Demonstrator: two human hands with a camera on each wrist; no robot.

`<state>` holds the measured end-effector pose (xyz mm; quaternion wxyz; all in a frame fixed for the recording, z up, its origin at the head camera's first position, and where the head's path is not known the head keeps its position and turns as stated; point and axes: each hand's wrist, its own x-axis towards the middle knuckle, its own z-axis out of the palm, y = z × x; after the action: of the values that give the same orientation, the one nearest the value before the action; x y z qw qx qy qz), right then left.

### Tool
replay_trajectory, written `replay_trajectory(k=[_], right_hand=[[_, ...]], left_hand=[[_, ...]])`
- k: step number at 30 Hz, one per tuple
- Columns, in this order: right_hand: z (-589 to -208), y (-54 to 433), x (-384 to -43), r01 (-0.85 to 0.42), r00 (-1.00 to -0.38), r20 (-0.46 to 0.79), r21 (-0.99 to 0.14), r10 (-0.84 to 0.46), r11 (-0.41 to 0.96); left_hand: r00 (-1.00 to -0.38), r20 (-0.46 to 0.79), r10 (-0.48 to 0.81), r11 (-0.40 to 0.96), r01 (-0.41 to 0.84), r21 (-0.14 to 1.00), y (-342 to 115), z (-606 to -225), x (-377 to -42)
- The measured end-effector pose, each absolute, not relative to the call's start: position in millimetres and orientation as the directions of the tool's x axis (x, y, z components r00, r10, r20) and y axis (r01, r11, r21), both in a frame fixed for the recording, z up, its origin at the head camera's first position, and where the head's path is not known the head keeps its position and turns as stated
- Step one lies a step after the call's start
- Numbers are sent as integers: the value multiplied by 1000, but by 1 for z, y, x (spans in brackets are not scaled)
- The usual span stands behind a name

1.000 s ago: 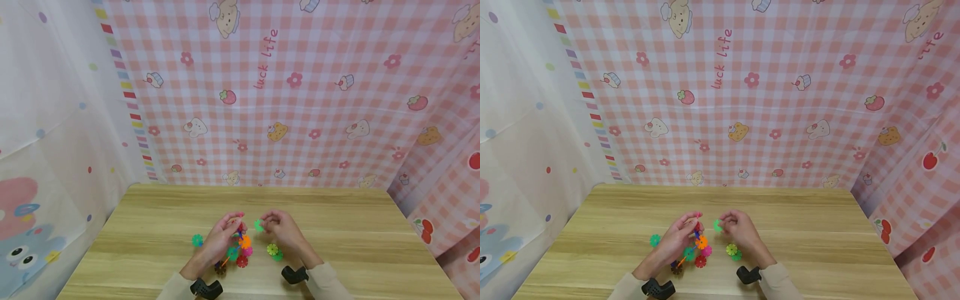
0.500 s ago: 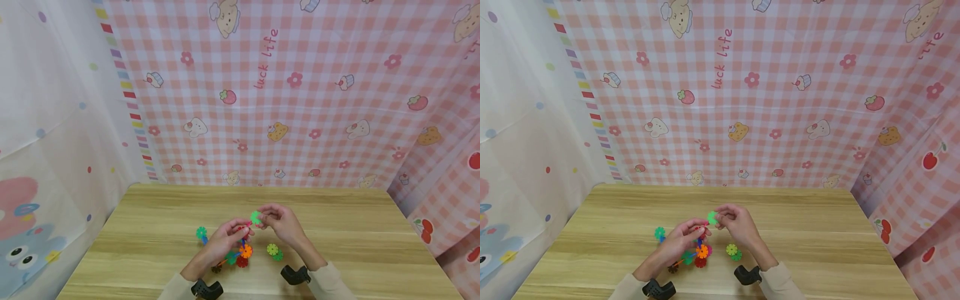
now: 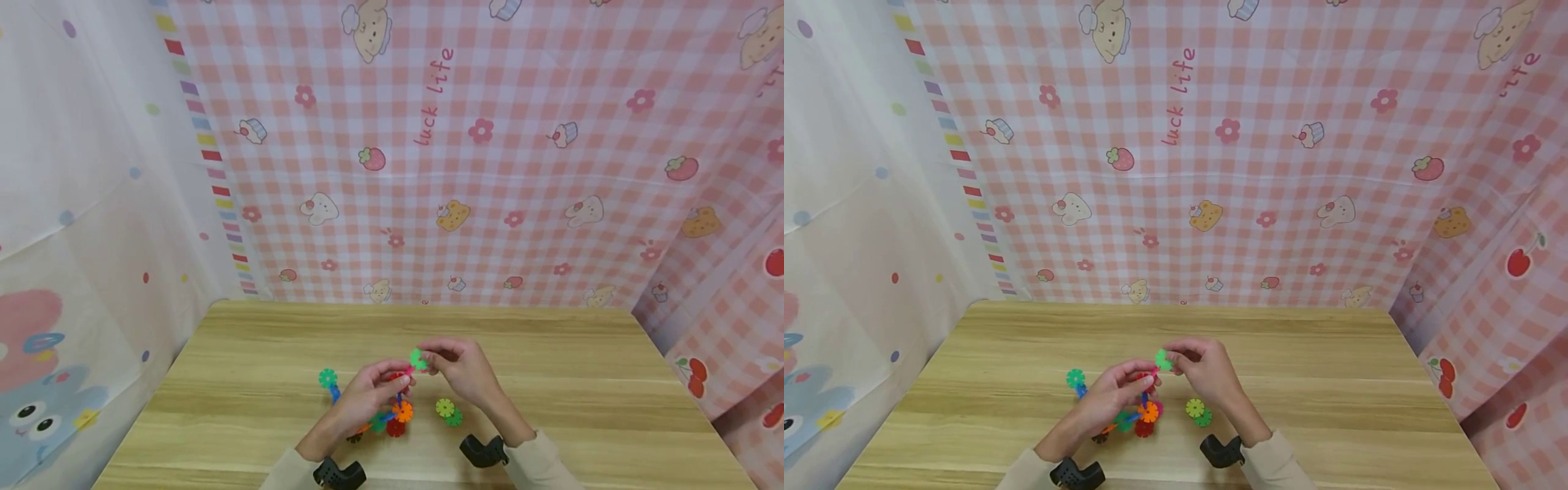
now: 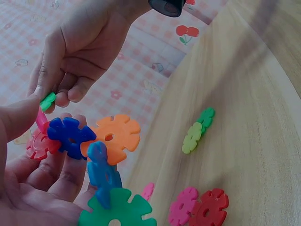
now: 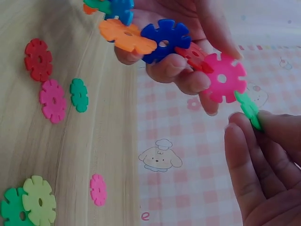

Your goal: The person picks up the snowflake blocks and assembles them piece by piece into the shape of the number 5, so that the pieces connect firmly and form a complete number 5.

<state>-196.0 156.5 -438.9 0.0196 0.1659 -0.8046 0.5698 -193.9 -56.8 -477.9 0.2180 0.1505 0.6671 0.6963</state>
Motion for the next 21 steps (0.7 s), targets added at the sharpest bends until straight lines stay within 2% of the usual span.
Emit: replay_trajectory(k=[9,21], right_hand=[[-438,157,-192,-319,-938,249,-893,-241,318],[-442,158,-192,-303,-942,241,-911,-234,281]], left_hand=[[-870,-63,488,-33,-91,995,-53,-476,-192],[-859,-46,509,-48,-82,995,-54,-476,-191]])
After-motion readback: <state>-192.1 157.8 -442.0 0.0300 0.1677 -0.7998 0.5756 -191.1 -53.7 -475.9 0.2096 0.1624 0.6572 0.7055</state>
